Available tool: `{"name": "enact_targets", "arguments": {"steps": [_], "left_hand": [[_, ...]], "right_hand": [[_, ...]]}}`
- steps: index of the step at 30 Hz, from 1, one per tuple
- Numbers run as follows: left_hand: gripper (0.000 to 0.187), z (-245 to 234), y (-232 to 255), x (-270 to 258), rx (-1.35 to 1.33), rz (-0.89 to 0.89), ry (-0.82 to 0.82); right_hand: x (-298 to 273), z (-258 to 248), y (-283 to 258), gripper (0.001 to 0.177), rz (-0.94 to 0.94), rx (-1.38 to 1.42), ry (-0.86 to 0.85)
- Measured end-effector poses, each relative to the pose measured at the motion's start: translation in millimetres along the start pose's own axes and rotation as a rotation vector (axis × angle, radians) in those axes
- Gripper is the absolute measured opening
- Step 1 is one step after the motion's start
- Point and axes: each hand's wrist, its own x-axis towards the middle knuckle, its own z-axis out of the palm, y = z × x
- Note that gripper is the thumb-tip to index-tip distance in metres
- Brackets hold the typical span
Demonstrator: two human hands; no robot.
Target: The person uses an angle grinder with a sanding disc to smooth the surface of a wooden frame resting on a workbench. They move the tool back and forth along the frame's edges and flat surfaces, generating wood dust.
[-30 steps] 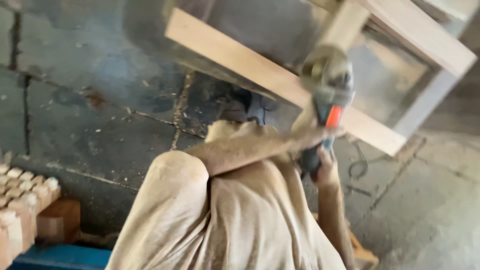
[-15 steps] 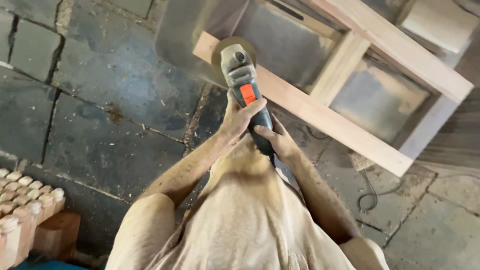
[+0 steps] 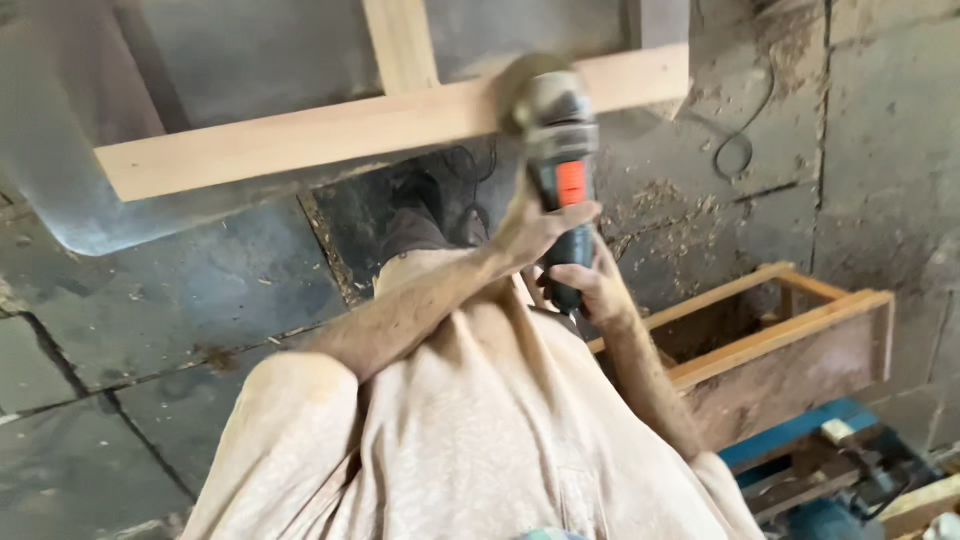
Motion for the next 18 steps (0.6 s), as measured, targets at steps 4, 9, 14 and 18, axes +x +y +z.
{"name": "enact_targets", "arguments": {"steps": [4, 9, 14, 18], "left_hand": [[0.118, -7.3, -5.6, 28.6, 1.071, -0.084, -0.318], [0.15, -166.6, 45.5, 9.5, 1.639, 0.002, 0.273], [0.118, -233.6, 52.7, -1.5, 1.801, 0.125, 0.301], [0.116, -232.0, 55.1, -19.7, 1.765, 0.062, 0.294]], "right_hand": [[-33.9, -13.9, -5.8, 0.054, -0.179, 0.147, 0.174], [-45.1, -33.1, -14.4, 0.048, -0.261, 0.221, 0.312], [-26.9, -34.6, -26.6, 0.046, -0.287, 0.264, 0.304], [1.1, -23.3, -47.9, 0.047, -0.278, 0.217, 0.268]]}}
